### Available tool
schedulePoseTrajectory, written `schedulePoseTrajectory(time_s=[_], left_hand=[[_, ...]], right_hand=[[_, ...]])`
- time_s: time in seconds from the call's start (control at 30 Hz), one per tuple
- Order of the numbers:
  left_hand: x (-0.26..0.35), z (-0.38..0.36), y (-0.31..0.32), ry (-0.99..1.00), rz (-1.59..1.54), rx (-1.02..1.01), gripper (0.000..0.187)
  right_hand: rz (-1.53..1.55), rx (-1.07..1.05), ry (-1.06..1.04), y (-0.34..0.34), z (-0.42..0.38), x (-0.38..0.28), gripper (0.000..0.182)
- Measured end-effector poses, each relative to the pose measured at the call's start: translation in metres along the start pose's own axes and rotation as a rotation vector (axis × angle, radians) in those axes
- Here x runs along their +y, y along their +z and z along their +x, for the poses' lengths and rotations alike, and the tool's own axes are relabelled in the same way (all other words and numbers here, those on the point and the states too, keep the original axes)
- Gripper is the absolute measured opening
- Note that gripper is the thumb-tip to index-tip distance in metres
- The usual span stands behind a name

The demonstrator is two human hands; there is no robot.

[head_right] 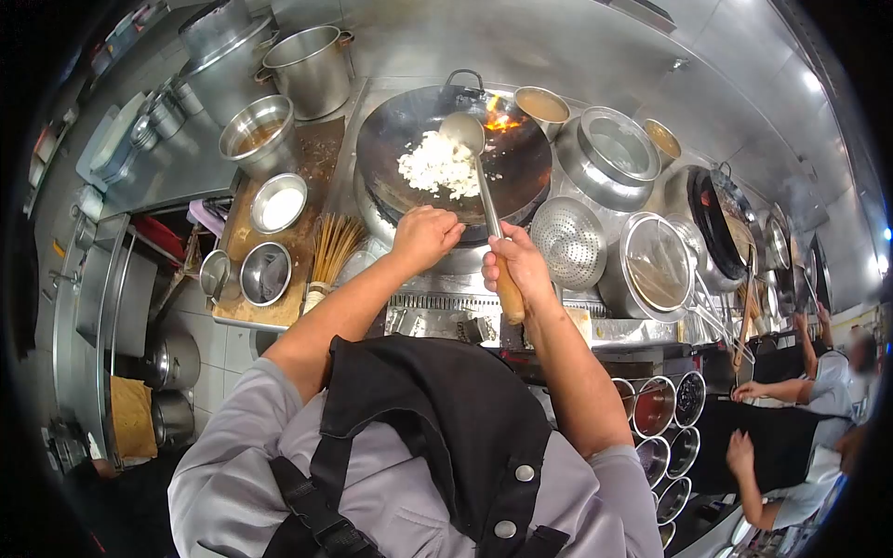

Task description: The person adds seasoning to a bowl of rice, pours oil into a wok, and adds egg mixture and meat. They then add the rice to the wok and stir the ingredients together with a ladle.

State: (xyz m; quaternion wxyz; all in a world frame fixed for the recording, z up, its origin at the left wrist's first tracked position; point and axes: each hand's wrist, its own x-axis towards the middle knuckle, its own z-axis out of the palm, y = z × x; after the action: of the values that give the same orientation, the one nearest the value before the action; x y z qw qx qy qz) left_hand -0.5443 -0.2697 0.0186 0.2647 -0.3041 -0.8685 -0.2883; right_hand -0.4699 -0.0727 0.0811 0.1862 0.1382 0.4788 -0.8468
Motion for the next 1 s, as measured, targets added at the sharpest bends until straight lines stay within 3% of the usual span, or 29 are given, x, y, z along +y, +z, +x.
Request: schedulePoseTrajectory(time_s=[0.17, 0.3, 0.37, 0.5, 0.57, 0.63, 0.77, 0.9, 1.0], left_hand=[[-0.007, -0.001, 0.0, 0.013, -0.008, -0.003, 0.029], [-0.006, 0.0, 0.0, 0.021, -0.023, 0.008, 0.028], [-0.006, -0.001, 0.0, 0.021, -0.013, 0.007, 0.027], [-0.005, 0.001, 0.001, 0.019, 0.004, 0.011, 0.026], [-0.003, -0.003, 0.003, 0.012, -0.006, -0.017, 0.026], [-0.007, 0.001, 0.002, 0.006, -0.007, -0.049, 0.025], [-0.008, 0.003, 0.005, -0.017, -0.005, -0.054, 0.027], [-0.003, 0.005, 0.006, -0.009, -0.005, -0.021, 0.029], [0.01, 0.007, -0.003, -0.144, 0.057, -0.164, 0.029]], right_hand=[[0.195, -0.122, -0.001, 0.004, -0.018, 0.002, 0.04], [0.042, -0.043, 0.114, 0.003, 0.016, 0.01, 0.041], [-0.339, 0.045, -0.032, 0.014, 0.012, 0.006, 0.043], [0.068, -0.101, 0.172, -0.004, 0.002, 0.002, 0.041], [-0.038, -0.078, 0.147, -0.009, 0.021, 0.004, 0.046], [-0.514, 0.072, -0.104, -0.001, 0.03, -0.003, 0.054], [-0.775, 0.173, -0.222, -0.022, 0.056, -0.023, 0.061], [-0.977, -0.01, -0.059, -0.036, 0.034, -0.036, 0.061], [-1.26, -0.154, -0.032, -0.068, -0.034, -0.06, 0.065]])
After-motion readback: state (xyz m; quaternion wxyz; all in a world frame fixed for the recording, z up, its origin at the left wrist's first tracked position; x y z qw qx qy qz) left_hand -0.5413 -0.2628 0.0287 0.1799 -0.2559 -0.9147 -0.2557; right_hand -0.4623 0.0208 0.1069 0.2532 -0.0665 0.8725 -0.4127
